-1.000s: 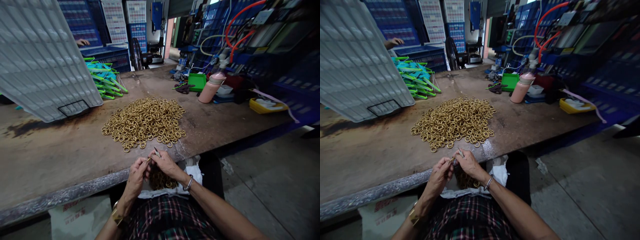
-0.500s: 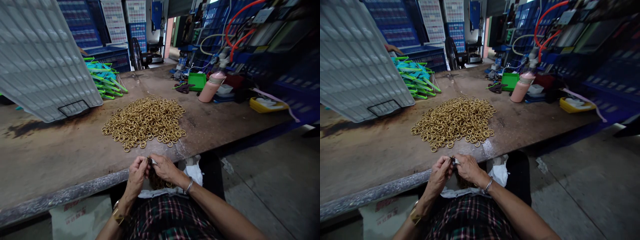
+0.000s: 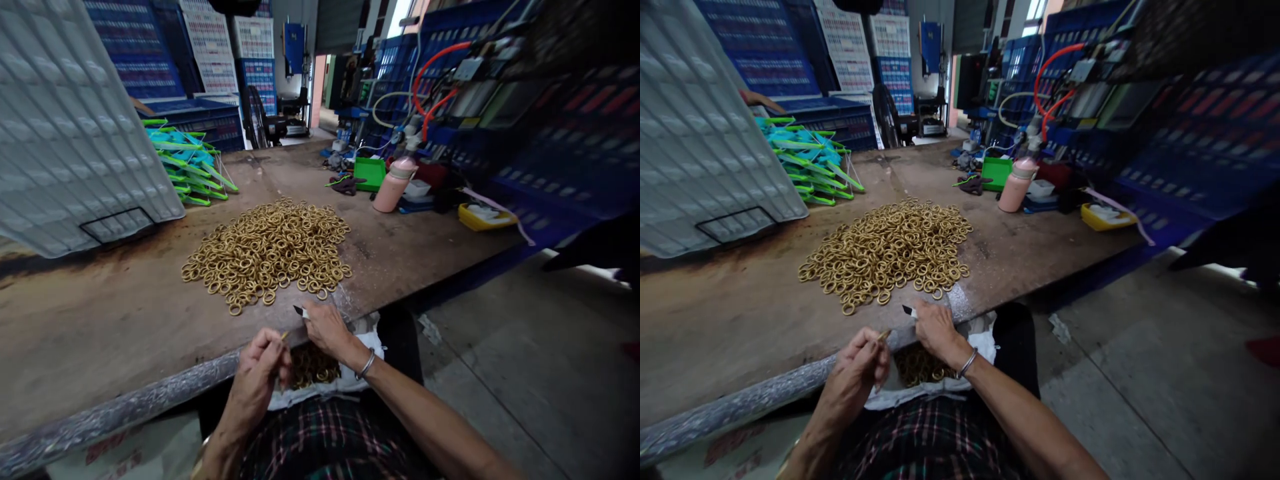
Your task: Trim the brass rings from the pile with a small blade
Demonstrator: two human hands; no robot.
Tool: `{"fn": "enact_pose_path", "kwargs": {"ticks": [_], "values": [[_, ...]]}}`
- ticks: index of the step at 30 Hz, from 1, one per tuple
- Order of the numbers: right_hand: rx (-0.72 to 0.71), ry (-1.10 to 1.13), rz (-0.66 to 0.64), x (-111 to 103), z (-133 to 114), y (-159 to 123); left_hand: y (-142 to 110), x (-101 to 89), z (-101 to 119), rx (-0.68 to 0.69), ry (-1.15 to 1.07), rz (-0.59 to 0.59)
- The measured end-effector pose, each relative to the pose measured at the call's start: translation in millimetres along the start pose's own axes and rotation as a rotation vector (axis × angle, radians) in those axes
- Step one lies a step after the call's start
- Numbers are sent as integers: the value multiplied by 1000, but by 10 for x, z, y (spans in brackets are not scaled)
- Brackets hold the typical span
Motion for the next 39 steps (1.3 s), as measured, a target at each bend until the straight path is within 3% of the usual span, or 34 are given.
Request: {"fn": "enact_pose_path", "kwargs": {"ticks": [6, 10, 14, 20, 25, 30, 34, 39], "values": [[293, 26, 216, -258, 444, 2, 132, -103, -166, -150, -222, 141], [402, -52, 175, -289, 519, 66, 170, -161, -260, -197, -307, 165], [405, -64, 149, -297, 493, 111, 195, -227, -300, -224, -409, 168], [332, -33, 164, -271, 451, 89, 228, -304, -369, -258, -416, 241], [170, 44, 190, -155, 343, 66, 290, -216, -314, -144, -228, 165], [-98, 303, 134, -58, -20, 55, 355, -293, -243, -2, 116, 229], [-269, 430, 101, 8, -318, 30, 377, -317, -232, -10, 283, 168], [-253, 652, 91, 36, -393, 87, 352, -378, -143, 61, 392, 212]]}}
Point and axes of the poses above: each hand's wrist, its own y-axis towards the middle knuckle, its own x-axis out of the palm, z = x × y, the point moved 7 cm from there along y, towards the middle knuckle, and after that the axes turned 3 degrees about x, right-handed, at the moved point
